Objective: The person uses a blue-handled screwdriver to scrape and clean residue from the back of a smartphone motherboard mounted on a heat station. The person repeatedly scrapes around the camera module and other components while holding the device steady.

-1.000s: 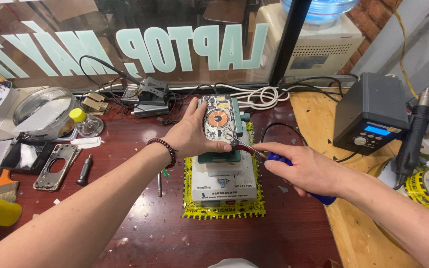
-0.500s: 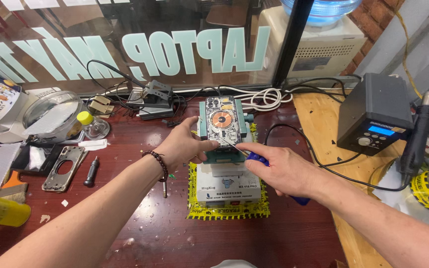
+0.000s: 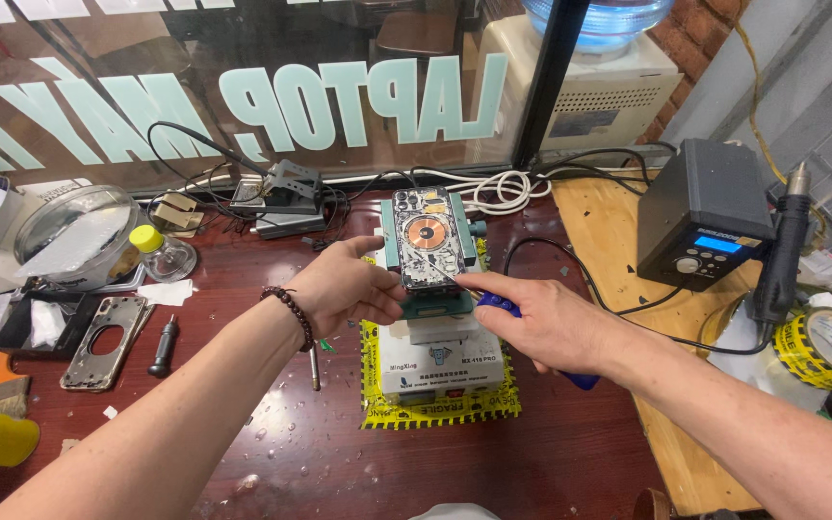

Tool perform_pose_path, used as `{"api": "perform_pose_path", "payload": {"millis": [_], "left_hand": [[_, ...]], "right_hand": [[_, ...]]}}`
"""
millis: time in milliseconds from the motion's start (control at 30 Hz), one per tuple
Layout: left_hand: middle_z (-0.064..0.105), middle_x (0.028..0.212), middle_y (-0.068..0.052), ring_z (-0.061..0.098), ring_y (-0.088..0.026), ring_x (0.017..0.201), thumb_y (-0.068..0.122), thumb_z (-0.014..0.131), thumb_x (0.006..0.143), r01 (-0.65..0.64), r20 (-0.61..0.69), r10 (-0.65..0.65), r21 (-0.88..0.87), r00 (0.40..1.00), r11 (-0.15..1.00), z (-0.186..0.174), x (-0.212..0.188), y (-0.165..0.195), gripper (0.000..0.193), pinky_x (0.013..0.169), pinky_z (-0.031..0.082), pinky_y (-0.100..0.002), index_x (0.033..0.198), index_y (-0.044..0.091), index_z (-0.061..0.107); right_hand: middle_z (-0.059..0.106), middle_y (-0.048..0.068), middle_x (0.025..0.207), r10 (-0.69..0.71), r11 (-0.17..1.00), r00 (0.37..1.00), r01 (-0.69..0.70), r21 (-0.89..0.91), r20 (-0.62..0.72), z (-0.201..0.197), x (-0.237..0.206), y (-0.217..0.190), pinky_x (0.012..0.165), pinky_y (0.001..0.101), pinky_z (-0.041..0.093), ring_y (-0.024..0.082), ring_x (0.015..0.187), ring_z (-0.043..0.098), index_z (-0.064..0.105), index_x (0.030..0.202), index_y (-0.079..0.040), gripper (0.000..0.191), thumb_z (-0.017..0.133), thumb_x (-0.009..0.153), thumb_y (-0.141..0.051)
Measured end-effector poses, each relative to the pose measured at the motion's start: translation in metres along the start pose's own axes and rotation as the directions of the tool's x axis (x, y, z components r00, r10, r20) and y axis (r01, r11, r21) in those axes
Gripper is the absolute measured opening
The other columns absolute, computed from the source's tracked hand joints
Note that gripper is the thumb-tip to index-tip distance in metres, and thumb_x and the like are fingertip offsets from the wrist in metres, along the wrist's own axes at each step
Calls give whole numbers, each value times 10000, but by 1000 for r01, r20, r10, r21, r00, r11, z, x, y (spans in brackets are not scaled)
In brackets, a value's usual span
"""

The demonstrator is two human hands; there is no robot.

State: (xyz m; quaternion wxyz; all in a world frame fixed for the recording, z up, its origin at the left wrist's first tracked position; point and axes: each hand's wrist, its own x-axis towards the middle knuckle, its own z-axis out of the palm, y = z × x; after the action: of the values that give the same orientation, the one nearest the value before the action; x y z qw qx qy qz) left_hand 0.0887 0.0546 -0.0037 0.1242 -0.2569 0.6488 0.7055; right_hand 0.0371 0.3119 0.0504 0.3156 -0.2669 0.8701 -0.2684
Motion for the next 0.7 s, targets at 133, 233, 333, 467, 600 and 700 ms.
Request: {"api": "perform_pose_path", "payload": {"millis": [133, 233, 333, 467, 600, 700], "left_hand": [[641, 881, -165, 619, -214, 649, 136, 687, 933, -50, -119, 50, 7, 992, 999, -7, 4, 1, 680, 649, 616, -383, 1557, 63, 428], [703, 1044, -146, 709, -219, 769, 42, 711, 845, -90, -202, 108, 97, 973, 991, -9, 4, 4, 783, 692, 644, -391, 1544, 91, 362], [688, 1131, -126, 701, -172, 857, 110, 758, 862, -91, -186, 134, 225, 973, 970, -3, 4, 7, 765, 714, 629, -360, 1534, 80, 393], [712, 1124, -142, 711, -200, 838, 104, 743, 860, -55, -72, 61, 84, 996, 995, 7, 3, 5, 821, 689, 597, -356, 1561, 99, 317], [712, 1111, -148, 717, -214, 832, 46, 714, 854, -47, -62, 50, 51, 997, 998, 9, 8, 5, 837, 671, 606, -355, 1572, 126, 292], [720, 1098, -157, 713, -223, 815, 19, 691, 863, -27, -32, 27, 3, 999, 1000, 8, 13, 6, 820, 664, 616, -357, 1572, 125, 292]], "right_hand": [[633, 55, 579, -2, 1000, 1000, 2, 9, 3, 2, -1, -2, 489, 347, 573, 178, 430, 634, 529, 1507, -381, 578, 572, 930, -374], [640, 45, 592, 14, 999, 1000, -14, 51, -2, 7, -1, -5, 485, 339, 573, 163, 432, 639, 531, 1507, -379, 578, 579, 932, -369], [656, 49, 583, -3, 998, 1000, 4, 68, -16, 11, -3, -8, 474, 329, 562, 157, 421, 633, 531, 1508, -369, 582, 577, 928, -364], [654, 51, 568, 25, 995, 1000, -24, 94, -8, 14, -6, -14, 465, 328, 552, 156, 416, 621, 514, 1521, -358, 596, 577, 928, -361], [622, 56, 545, 68, 988, 997, -64, 141, -25, 22, -7, -22, 465, 335, 553, 151, 423, 614, 516, 1478, -332, 550, 582, 933, -372], [587, 64, 522, 74, 984, 996, -64, 169, -54, 30, -6, -27, 462, 343, 549, 156, 417, 594, 515, 1484, -318, 549, 561, 939, -365]]}}
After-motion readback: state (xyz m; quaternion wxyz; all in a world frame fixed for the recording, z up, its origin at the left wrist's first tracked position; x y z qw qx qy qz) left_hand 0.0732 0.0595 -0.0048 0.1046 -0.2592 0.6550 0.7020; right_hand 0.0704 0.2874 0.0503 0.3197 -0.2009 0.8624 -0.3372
